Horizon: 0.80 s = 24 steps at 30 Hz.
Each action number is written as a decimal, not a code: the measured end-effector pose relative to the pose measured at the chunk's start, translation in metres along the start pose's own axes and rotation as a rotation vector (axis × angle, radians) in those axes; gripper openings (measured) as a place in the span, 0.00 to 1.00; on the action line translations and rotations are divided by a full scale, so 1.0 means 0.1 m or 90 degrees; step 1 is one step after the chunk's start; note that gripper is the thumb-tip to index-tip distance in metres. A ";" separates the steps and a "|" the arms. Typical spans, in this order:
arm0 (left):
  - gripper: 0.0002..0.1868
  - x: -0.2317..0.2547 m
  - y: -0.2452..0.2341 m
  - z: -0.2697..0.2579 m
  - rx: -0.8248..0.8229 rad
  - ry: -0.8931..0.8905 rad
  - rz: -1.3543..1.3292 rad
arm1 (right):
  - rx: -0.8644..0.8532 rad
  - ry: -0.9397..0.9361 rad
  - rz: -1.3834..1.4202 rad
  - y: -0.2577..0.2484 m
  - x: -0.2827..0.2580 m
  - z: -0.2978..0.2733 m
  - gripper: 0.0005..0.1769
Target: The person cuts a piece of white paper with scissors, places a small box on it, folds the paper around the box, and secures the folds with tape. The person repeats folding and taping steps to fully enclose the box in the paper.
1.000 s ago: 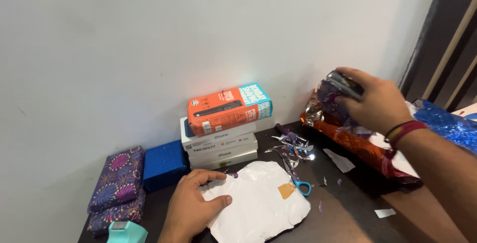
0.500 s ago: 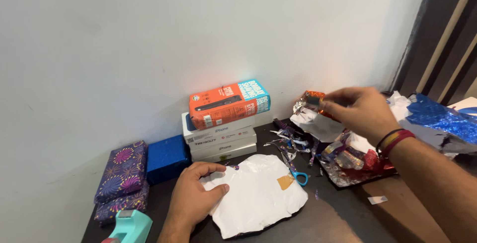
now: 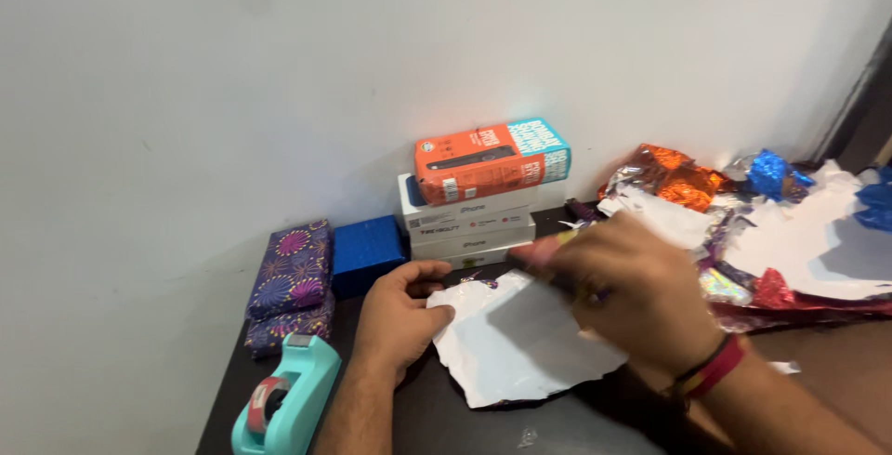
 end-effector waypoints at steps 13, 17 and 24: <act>0.17 -0.07 -0.04 0.08 -0.035 -0.032 -0.025 | -0.297 0.024 0.320 0.57 -0.09 -0.26 0.47; 0.16 -0.05 -0.05 0.11 -0.037 -0.016 -0.031 | -0.368 0.076 0.263 0.58 0.13 -0.30 0.47; 0.15 -0.02 -0.14 0.08 -0.003 -0.046 0.081 | -0.407 0.196 0.293 0.70 0.42 -0.49 0.49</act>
Point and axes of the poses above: each hand's wrist, its own z-axis towards the middle knuckle, its own y-axis out of the palm, x = y × z, the point moved 6 cm from there along z, towards the middle knuckle, and after that the axes turned 12 degrees about -y, right-handed, at the moved point
